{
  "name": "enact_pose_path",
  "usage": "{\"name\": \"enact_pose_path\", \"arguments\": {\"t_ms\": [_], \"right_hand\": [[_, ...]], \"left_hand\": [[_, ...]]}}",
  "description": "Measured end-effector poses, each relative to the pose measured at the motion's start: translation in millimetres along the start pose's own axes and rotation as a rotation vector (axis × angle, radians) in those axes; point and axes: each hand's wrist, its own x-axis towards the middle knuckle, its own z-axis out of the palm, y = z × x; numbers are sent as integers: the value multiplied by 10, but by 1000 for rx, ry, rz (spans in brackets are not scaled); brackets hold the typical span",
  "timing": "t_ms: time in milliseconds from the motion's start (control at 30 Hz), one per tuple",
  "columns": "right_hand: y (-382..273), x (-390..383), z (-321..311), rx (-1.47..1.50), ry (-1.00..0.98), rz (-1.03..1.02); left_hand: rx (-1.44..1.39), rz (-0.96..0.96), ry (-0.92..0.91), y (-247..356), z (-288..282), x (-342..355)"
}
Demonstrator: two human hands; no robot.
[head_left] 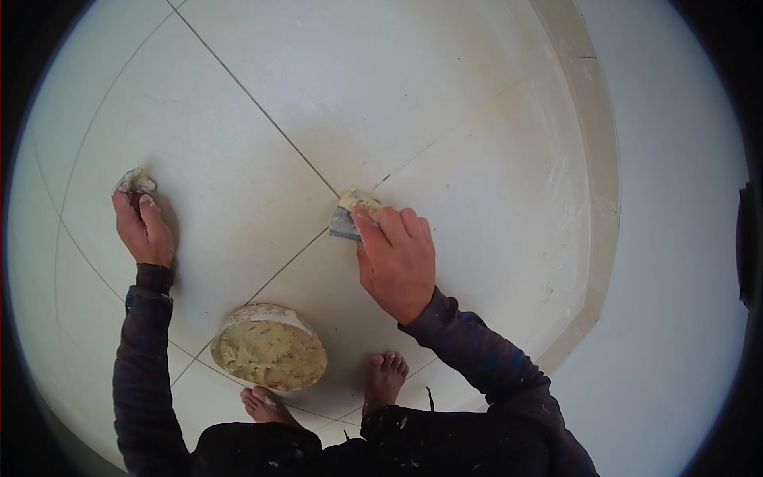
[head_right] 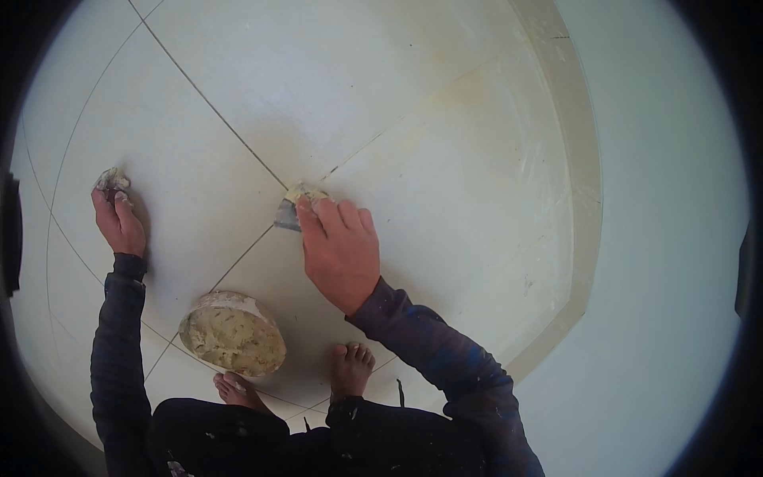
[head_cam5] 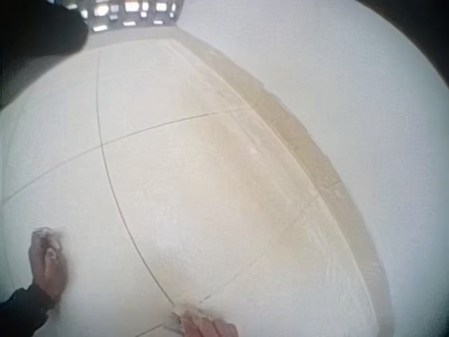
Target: The person applies a pasty substance into the gaps between floor tiles using a small scraper.
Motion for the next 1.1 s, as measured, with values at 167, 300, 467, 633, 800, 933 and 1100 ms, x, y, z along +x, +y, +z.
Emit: {"name": "enact_pose_path", "arguments": {"t_ms": [167,300,467,633,800,933,1100], "right_hand": [[232,81,-317,362,-6,187],[764,386,-315,232,189,161],[610,43,66,-13,100,-120],[513,-185,-298,58,-137,-176],[754,264,-384,-61,165,76],[403,255,-35,-123,148,114],[-361,-233,91,132,-95,35]], "left_hand": [[-20,5,11,-14,-57,19],[-39,10,38,64,5,-2],[-44,-17,18,42,35,-24],[-15,22,31,40,-43,8],[-9,34,34,46,-10,-1],[11,38,38,59,52,9],[28,41,47,38,13,1]]}}
